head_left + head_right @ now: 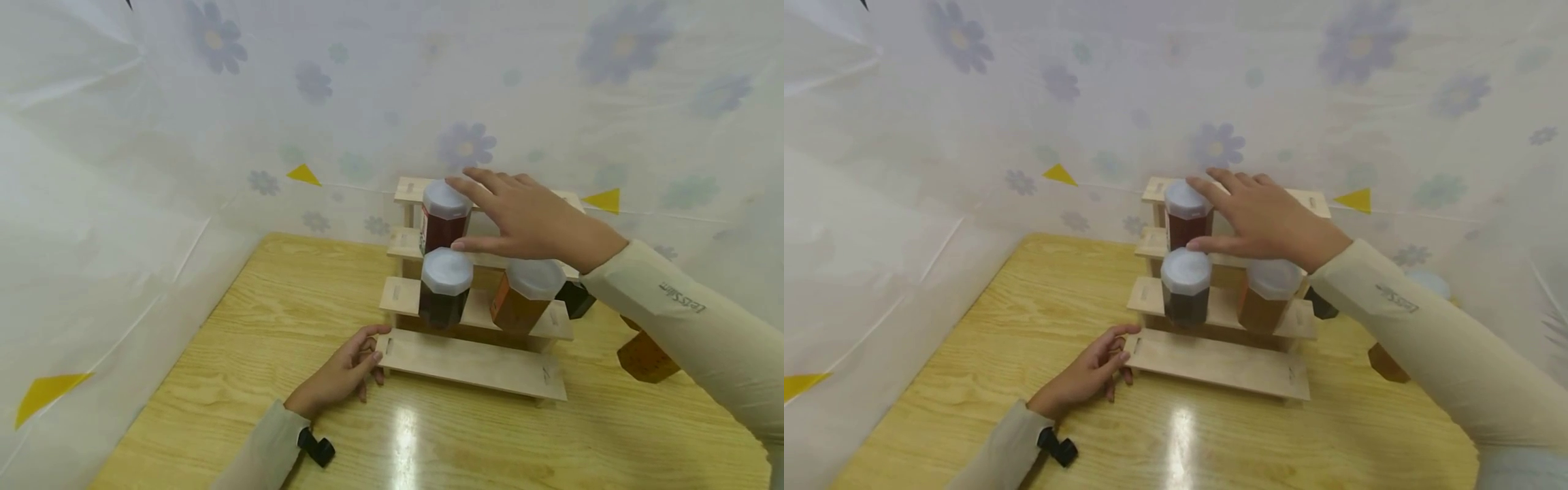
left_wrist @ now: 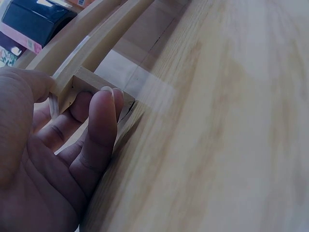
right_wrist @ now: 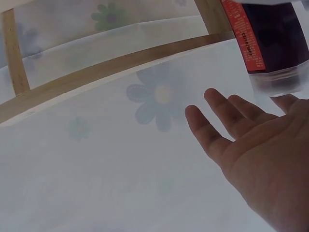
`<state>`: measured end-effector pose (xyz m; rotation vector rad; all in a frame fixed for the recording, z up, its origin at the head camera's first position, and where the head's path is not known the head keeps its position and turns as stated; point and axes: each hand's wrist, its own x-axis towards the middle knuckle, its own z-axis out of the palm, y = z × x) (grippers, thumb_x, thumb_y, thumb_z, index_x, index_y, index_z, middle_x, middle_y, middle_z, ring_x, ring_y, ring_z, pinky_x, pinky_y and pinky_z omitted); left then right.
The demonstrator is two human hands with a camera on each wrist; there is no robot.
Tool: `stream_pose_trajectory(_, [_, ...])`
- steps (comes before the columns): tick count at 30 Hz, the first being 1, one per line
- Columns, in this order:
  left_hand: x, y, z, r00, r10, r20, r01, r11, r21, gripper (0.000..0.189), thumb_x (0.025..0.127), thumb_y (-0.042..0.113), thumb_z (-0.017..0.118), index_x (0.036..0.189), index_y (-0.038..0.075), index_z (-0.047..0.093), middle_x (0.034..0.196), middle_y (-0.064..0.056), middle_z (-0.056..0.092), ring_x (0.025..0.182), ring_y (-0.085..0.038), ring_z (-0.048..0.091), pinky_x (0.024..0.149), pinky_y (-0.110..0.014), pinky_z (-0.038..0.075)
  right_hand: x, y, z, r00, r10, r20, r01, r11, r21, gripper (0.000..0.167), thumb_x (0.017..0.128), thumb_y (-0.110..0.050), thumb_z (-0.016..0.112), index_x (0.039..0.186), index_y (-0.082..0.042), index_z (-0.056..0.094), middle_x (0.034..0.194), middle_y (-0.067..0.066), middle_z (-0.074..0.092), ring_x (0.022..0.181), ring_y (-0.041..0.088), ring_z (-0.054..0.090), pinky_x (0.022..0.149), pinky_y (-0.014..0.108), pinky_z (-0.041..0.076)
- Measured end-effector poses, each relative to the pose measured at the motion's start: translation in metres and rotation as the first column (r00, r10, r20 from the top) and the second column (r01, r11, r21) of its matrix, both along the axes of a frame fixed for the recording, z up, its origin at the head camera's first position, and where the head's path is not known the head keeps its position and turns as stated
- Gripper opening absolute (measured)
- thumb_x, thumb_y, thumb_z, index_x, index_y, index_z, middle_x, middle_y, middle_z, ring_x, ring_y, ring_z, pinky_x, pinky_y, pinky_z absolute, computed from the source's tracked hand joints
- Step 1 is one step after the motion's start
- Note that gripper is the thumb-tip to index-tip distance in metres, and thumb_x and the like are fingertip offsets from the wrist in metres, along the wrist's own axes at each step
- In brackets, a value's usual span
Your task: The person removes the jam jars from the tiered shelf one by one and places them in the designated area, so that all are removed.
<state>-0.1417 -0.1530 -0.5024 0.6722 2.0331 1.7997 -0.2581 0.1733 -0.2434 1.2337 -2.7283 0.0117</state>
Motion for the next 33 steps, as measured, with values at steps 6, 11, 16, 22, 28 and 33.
stream_pose_trajectory(6, [0.0, -0.001, 0.001, 1.0, 0.01, 0.009, -0.01, 1.0, -0.008, 0.047, 0.113, 0.021, 0.045, 0.159, 0.021, 0.034, 0.103, -0.022, 0.052, 0.086, -0.039, 0.068, 0.045, -0.041, 0.059, -0.007, -0.006, -0.002, 1.0, 0.025, 0.006, -0.025, 1.0, -0.012, 0.094, 0.097, -0.067, 0.06, 0.166, -0.019, 0.019, 0.166, 0.021, 0.026, 0.141, 0.049, 0.04, 0.108, 0.07, 0.038])
stream_pose_trajectory(11, [-0.001, 0.0, 0.002, 1.0, 0.004, 0.001, -0.004, 1.0, -0.005, 0.047, 0.113, 0.02, 0.045, 0.159, 0.018, 0.033, 0.102, -0.022, 0.052, 0.086, -0.039, 0.067, 0.045, -0.042, 0.059, -0.011, -0.014, -0.004, 0.999, 0.034, 0.027, -0.033, 0.999, -0.019, 0.095, 0.095, -0.07, 0.059, 0.167, -0.02, 0.019, 0.166, 0.021, 0.025, 0.136, 0.05, 0.046, 0.103, 0.067, 0.046])
stream_pose_trajectory(16, [-0.001, 0.0, 0.002, 1.0, 0.003, 0.007, -0.003, 1.0, -0.005, 0.048, 0.113, 0.02, 0.045, 0.159, 0.02, 0.033, 0.103, -0.022, 0.053, 0.086, -0.039, 0.067, 0.046, -0.041, 0.059, -0.013, -0.024, -0.004, 0.998, 0.03, 0.05, -0.029, 1.0, -0.01, 0.097, 0.094, -0.076, 0.053, 0.167, -0.023, 0.017, 0.168, 0.018, 0.021, 0.137, 0.047, 0.047, 0.092, 0.062, 0.054])
stream_pose_trajectory(22, [-0.002, 0.0, 0.002, 1.0, 0.006, 0.018, -0.005, 1.0, -0.005, 0.047, 0.113, 0.021, 0.046, 0.159, 0.024, 0.034, 0.104, -0.022, 0.053, 0.086, -0.039, 0.067, 0.046, -0.041, 0.059, -0.015, -0.035, 0.0, 0.998, 0.007, 0.057, -0.009, 1.0, 0.019, 0.099, 0.092, -0.081, 0.048, 0.166, -0.023, 0.02, 0.169, 0.018, 0.019, 0.143, 0.049, 0.038, 0.096, 0.066, 0.052])
stream_pose_trajectory(28, [-0.001, 0.001, 0.002, 1.0, 0.006, 0.016, -0.006, 1.0, -0.008, 0.047, 0.113, 0.021, 0.045, 0.159, 0.023, 0.033, 0.104, -0.021, 0.054, 0.085, -0.038, 0.068, 0.046, -0.041, 0.059, -0.018, -0.044, 0.003, 0.998, -0.009, 0.07, 0.006, 0.999, 0.033, 0.092, 0.095, -0.075, 0.051, 0.164, -0.019, 0.027, 0.168, 0.019, 0.021, 0.145, 0.049, 0.034, 0.103, 0.068, 0.047])
stream_pose_trajectory(33, [-0.001, 0.001, 0.003, 1.0, 0.005, 0.026, -0.005, 1.0, -0.013, 0.047, 0.113, 0.025, 0.045, 0.159, 0.026, 0.033, 0.104, -0.019, 0.053, 0.086, -0.036, 0.068, 0.046, -0.042, 0.059, -0.018, -0.051, 0.002, 0.996, 0.008, 0.087, -0.009, 1.0, 0.018, 0.074, 0.101, -0.058, 0.058, 0.155, -0.011, 0.039, 0.164, 0.023, 0.025, 0.143, 0.048, 0.035, 0.1, 0.066, 0.049])
